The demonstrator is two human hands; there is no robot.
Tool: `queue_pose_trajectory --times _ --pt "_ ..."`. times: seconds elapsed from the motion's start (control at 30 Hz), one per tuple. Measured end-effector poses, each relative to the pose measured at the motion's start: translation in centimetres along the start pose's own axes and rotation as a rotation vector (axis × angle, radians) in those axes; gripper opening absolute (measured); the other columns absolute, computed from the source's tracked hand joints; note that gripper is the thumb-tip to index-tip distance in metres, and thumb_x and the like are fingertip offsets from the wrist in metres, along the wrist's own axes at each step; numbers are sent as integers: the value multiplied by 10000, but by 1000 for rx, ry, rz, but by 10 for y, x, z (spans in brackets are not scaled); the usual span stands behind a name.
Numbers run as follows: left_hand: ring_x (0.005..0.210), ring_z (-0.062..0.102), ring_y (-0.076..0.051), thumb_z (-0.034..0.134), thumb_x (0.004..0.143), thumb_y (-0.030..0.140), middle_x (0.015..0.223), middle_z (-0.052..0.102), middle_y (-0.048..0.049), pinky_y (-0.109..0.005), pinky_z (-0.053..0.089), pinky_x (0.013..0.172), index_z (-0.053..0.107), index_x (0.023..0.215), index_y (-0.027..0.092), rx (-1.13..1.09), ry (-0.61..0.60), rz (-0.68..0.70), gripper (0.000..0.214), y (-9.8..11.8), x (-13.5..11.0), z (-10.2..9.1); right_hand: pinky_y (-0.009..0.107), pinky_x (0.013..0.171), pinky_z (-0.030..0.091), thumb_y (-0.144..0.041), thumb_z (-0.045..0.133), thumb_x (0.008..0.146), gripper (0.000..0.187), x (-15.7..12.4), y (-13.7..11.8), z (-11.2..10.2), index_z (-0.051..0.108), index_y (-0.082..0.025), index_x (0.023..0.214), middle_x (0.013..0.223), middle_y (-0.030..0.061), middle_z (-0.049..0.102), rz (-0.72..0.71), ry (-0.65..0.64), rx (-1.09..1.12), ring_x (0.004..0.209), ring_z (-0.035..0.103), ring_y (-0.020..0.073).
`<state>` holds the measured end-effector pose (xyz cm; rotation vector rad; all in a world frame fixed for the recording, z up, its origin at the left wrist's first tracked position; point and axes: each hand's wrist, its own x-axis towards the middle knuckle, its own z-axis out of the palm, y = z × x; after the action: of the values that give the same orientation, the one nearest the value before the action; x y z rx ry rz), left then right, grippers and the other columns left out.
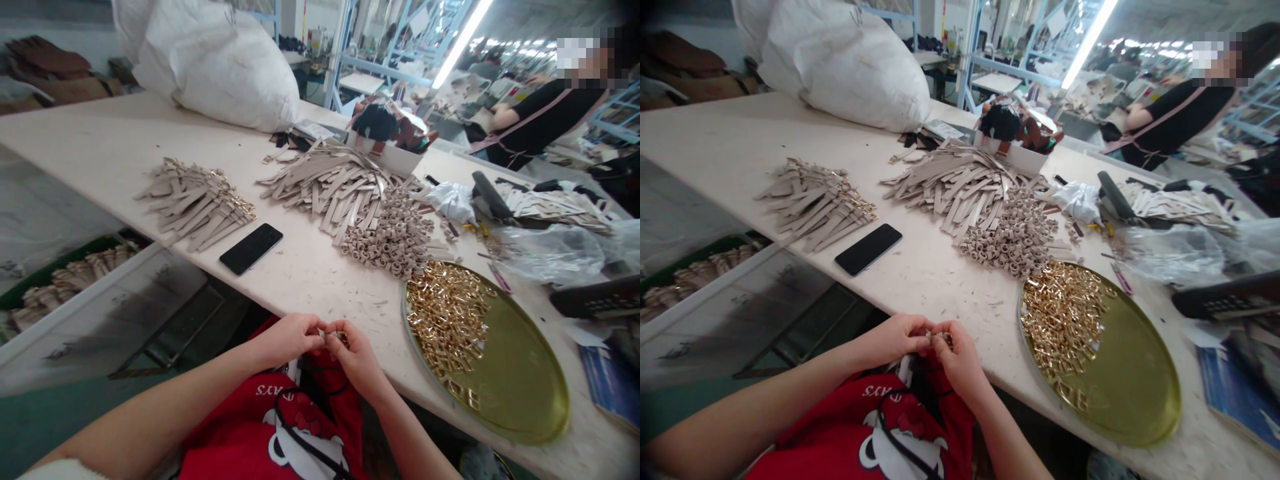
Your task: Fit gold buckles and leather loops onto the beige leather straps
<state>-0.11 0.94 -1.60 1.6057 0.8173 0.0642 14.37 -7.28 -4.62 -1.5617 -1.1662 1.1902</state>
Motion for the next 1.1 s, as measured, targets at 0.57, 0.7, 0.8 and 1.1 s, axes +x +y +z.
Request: queue_pose_trajectory --times 0.57,0.7,0.8,1.1 --pt "711 604 -171 574 704 318 741 671 -8 -230 421 629 585 985 192 440 274 120 308 16 79 -51 320 711 427 -272 404 843 215 79 9 -31 599 -182 862 822 68 622 -331 216 -625 782 565 203" --pt "853 581 -203 535 749 286 932 645 -90 -274 405 746 583 939 146 475 530 88 241 24 139 -110 333 749 415 -283 437 840 189 92 16 -38 589 -183 889 916 79 602 -372 349 -699 843 550 209" --pt "889 569 -216 514 762 245 994 615 -138 -302 404 770 525 1015 107 429 739 14 288 28 188 -146 312 720 424 -267 433 843 164 95 18 -39 578 -194 867 863 61 605 -350 354 -627 818 553 199" --pt "681 603 -160 489 767 278 717 637 -38 -231 434 597 578 850 132 215 867 4 190 8 204 -159 291 685 417 -224 434 835 158 97 19 -44 588 -188 829 793 47 608 -337 342 -542 771 555 185"
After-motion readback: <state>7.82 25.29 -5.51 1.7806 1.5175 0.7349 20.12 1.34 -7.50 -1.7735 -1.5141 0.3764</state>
